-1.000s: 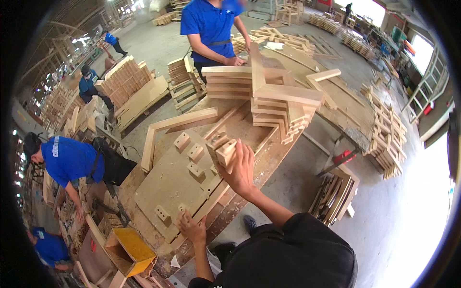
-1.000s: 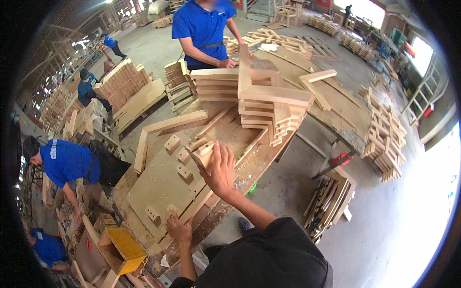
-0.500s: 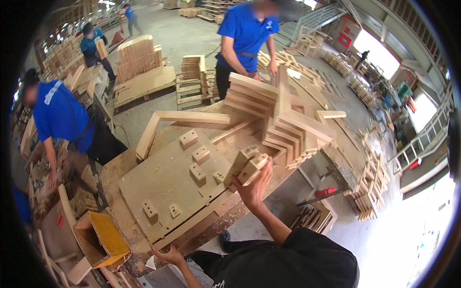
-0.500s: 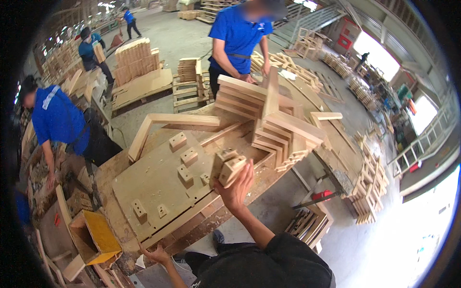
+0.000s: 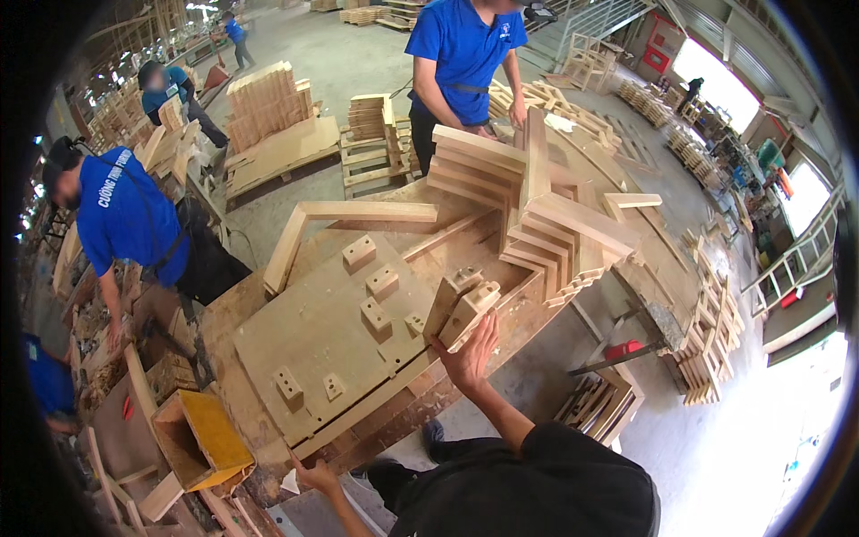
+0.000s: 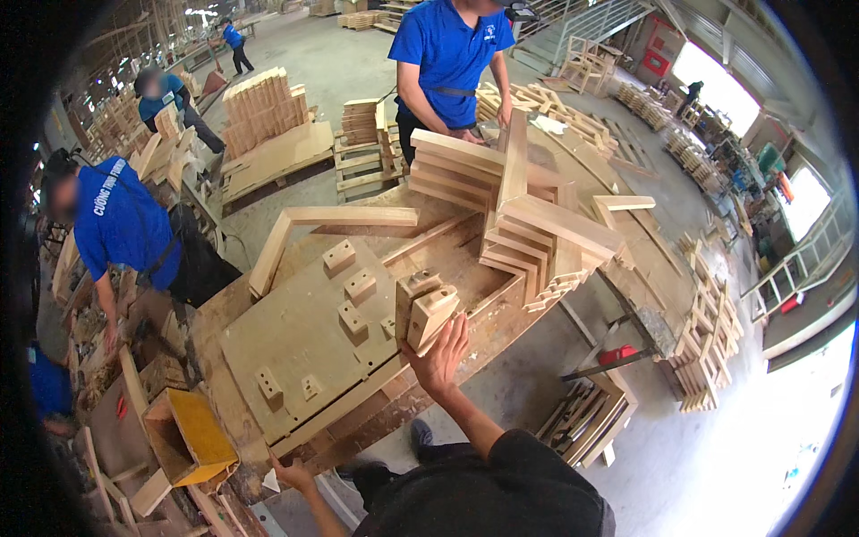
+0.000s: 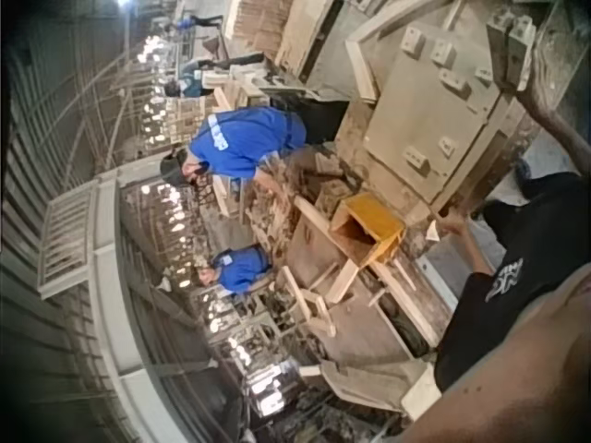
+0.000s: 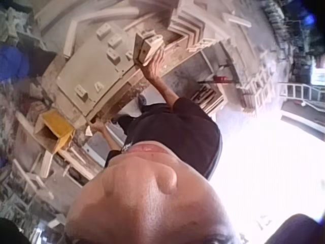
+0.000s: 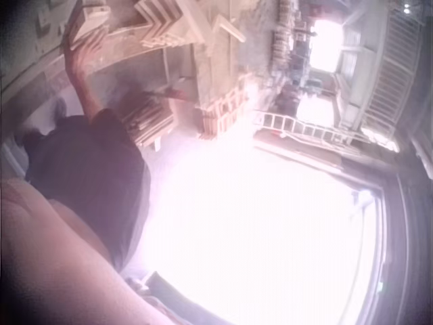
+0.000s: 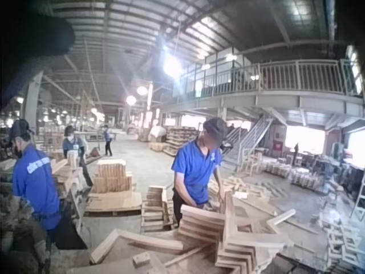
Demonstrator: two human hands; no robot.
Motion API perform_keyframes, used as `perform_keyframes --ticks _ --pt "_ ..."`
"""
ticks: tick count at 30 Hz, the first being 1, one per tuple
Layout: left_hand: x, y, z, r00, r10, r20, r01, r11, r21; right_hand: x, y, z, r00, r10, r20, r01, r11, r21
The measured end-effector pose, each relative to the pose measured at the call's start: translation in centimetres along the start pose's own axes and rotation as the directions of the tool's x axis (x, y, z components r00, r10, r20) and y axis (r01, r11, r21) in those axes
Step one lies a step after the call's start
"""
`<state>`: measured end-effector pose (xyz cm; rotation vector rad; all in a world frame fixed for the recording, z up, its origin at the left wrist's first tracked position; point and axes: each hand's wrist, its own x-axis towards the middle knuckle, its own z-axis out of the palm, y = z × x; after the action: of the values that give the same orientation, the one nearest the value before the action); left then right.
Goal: The person repeatedly picks up small wooden parts from a workbench, briefly turns them over, and places them into a yellow bin or onto a stack. The person handles the parts one at a time throughout the clip.
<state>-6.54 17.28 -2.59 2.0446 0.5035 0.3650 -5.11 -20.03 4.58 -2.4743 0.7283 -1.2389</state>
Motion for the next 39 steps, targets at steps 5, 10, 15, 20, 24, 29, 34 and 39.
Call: perform_keyframes --ticks 5,10,15,20,24,29,34,39 --pt "-0.7 2.1 -1.4 0.961 0.260 0.096 -0.276 0.926 0.256 -0.5 -0.3 -0.4 0.988 0.154 0.008 -0.154 0.983 0.096" --pt "-2.5 9.2 1.1 0.655 0.584 0.480 -0.740 0.625 0.249 5.0 -3.2 -5.0 0.984 0.054 -0.170 -0.019 0.979 0.201" --pt "-3.9 8.8 7.3 0.410 0.588 0.697 -0.881 0.453 0.137 8.3 -3.9 -5.4 0.973 0.024 -0.229 0.025 0.977 0.210" --pt "-3.9 8.6 4.9 0.482 0.475 0.736 -0.870 0.359 0.337 5.6 -2.3 -2.6 0.954 0.061 -0.295 0.019 0.965 0.260" --pt "-1.3 3.0 0.7 0.705 0.508 0.495 -0.702 0.402 0.587 1.8 -1.7 -1.0 0.959 0.281 -0.050 -0.264 0.940 0.215" --pt "2.0 -0.7 -3.4 0.920 0.256 0.296 -0.326 0.919 0.220 -1.5 -0.2 1.1 0.885 0.441 0.149 -0.465 0.855 0.231" --pt "-0.2 -1.6 -1.4 0.986 0.106 0.125 -0.104 0.994 -0.027 -1.7 0.4 0.1 0.936 0.316 0.153 -0.346 0.904 0.250" --pt "-0.3 -3.1 -1.0 0.974 0.196 0.112 -0.217 0.950 0.223 1.5 0.5 -1.4 0.950 0.190 0.247 -0.302 0.756 0.581"
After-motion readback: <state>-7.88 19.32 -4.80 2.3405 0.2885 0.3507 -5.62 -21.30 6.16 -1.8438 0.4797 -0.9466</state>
